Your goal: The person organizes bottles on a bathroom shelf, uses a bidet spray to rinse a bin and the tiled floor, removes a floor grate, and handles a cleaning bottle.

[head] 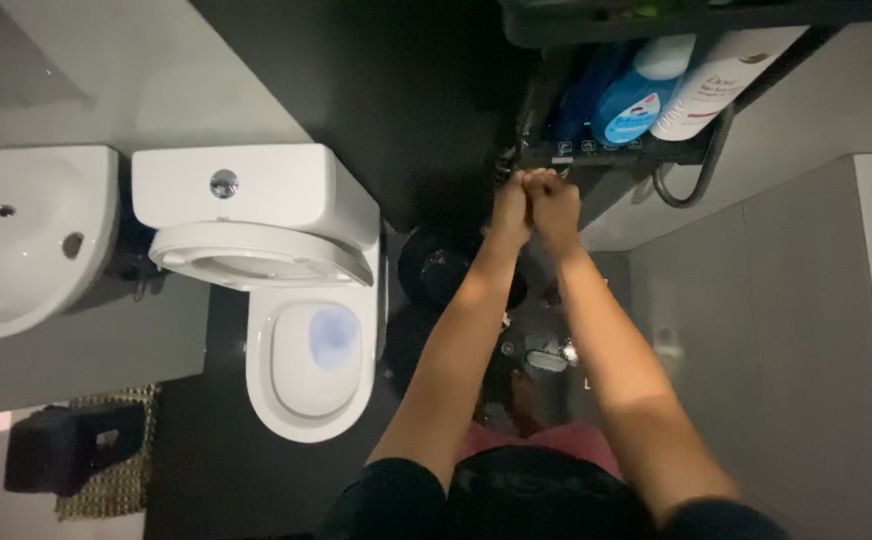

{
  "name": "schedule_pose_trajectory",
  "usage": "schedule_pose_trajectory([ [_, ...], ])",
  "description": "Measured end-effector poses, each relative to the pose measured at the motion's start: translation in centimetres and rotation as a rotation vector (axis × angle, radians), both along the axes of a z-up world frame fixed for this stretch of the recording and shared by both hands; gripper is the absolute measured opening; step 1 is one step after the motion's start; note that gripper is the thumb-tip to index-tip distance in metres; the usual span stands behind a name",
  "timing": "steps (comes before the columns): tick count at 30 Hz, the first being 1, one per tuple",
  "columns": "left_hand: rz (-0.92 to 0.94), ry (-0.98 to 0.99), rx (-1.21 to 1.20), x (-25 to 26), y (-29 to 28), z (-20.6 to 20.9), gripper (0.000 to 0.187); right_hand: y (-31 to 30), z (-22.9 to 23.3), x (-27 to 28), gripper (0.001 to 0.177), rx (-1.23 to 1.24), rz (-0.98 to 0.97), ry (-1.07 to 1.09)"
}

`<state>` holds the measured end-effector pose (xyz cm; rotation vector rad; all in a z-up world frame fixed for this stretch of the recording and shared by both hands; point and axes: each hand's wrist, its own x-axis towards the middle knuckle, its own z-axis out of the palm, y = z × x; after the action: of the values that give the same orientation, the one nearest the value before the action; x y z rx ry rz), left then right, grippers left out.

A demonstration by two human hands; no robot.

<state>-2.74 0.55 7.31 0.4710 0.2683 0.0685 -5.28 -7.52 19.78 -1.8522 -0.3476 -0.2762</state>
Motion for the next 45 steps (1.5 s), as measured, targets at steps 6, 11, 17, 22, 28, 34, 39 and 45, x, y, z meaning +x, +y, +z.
schedule_pose_trajectory([
  [6,-0.148,-0.179,0.408,-1.8,0.6,3.3,0.031,-2.9,15.2,-3.6,0.021,-0.019,-0.128,-0.565],
  [11,-0.034,0.032,-0.042,0.3,1.9,2.6,0.035,-2.4,23.2,0.2,0.032,-0.420,-0.246,-0.859],
  [17,-0.010,0.134,-0.132,2.2,2.6,2.4,0.040,-0.2,22.9,4.2,0.036,-0.740,-0.222,-0.461],
  [22,-0.027,0.173,-0.121,3.1,2.8,1.7,0.043,-0.8,22.9,3.7,0.040,-0.746,-0.213,-0.423],
  [28,-0.064,0.156,-0.009,1.6,2.9,5.2,0.034,-4.0,25.1,-6.7,0.047,-0.310,-0.058,-0.557],
  [34,-0.091,-0.092,0.819,-3.4,3.4,9.8,0.033,-4.5,16.6,-8.2,0.045,-0.161,-0.062,-0.215],
  [39,-0.269,0.096,0.405,-2.7,3.7,6.6,0.045,-2.5,5.0,-2.7,0.034,-0.022,0.022,-0.075],
  [45,-0.152,0.117,1.024,-3.0,4.0,3.8,0.071,0.3,1.0,-1.9,0.034,0.057,-0.122,0.104],
])
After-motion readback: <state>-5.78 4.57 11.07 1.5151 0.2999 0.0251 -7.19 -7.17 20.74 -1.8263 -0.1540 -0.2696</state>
